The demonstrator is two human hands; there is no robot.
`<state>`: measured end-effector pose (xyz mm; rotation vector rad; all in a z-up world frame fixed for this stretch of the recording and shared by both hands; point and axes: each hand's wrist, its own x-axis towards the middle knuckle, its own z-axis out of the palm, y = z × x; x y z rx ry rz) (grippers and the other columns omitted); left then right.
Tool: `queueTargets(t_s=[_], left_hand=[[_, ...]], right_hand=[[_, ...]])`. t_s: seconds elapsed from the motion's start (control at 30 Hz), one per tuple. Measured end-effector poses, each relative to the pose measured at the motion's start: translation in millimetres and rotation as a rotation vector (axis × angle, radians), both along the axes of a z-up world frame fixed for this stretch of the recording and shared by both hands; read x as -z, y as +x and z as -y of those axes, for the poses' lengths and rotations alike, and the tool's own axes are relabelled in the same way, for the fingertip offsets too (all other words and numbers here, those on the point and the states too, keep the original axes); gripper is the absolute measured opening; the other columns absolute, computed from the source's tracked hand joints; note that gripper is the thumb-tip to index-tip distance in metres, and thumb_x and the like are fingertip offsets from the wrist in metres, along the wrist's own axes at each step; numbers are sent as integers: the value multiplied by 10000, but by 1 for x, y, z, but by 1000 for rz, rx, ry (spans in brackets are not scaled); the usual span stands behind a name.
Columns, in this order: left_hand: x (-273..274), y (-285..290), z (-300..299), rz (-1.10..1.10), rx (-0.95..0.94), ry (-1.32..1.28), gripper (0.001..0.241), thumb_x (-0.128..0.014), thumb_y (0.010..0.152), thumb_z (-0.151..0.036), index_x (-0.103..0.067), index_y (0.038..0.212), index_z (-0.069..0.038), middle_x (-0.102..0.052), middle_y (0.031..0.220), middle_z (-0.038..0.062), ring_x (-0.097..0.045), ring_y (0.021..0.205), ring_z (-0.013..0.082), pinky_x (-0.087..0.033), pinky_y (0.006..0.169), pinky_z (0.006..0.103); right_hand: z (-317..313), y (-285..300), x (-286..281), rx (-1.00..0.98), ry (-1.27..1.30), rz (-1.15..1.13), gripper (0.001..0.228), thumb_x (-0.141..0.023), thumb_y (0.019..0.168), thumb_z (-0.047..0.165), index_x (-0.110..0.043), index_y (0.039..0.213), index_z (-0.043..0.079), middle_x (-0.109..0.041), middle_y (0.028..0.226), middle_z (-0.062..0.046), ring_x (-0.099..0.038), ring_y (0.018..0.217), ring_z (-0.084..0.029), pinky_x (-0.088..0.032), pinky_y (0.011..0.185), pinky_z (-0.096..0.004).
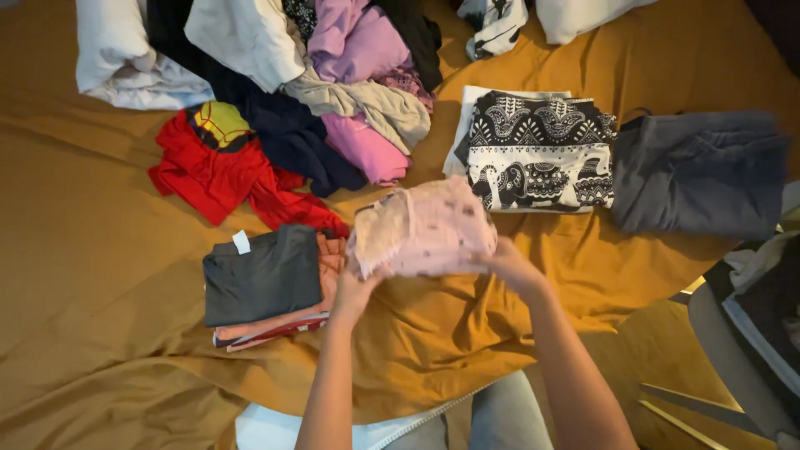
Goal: The person folds various articles of clothing on a bed, including a dark grey pair of pants, a white and black patterned top, a pink polka-dot top, a dark blue top, and a red top. The person smooths and folds each item by hand and places them into a neat stack.
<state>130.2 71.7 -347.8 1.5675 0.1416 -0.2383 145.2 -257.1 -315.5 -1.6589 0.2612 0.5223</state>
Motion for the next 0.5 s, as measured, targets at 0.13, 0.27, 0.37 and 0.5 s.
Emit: queueTargets(t_s=[0.13, 0.27, 0.37, 0.5], left_hand=[[116, -74, -16, -205, 263, 220, 478, -809, 825, -278, -688, 1219, -36, -753, 1165, 74, -692, 1068, 189, -535, 942, 352], [141, -87, -8, -274, 236, 230, 491, -808, 814, -273, -686, 1228, -37, -757, 1157, 82, -701, 1056, 194, -545, 938, 360], [109, -75, 10, -254, 86, 282, 469, -761, 864, -318, -683, 1241, -49, -758, 1163, 99, -711, 1037, 204, -545, 917, 369], [153, -82, 16, -162, -215, 387, 495, -752, 857, -413, -734, 1158, -21, -615, 1299, 184, -662, 983, 372, -533, 859, 479]], right_hand=[[44, -68, 119, -253, 72, -270, 560, -742, 817, 260, -699, 1245, -98, -781, 1072, -118, -725, 978, -187, -572, 910, -349], [0, -73, 79, -164, -387, -390, 813, -769, 898, 386, -301, 1525, 166, -720, 1088, -31, -674, 976, -144, -514, 902, -292], [-3, -84, 124, 104, -24, -57, 460, -743, 875, 320, -621, 1231, 56, -704, 999, -46, -628, 845, -166, -552, 706, -327], [5, -93, 133, 217, -28, -233, 412, -753, 960, 331, -701, 1099, -53, -637, 832, -136, -568, 710, -249, -464, 608, -373]])
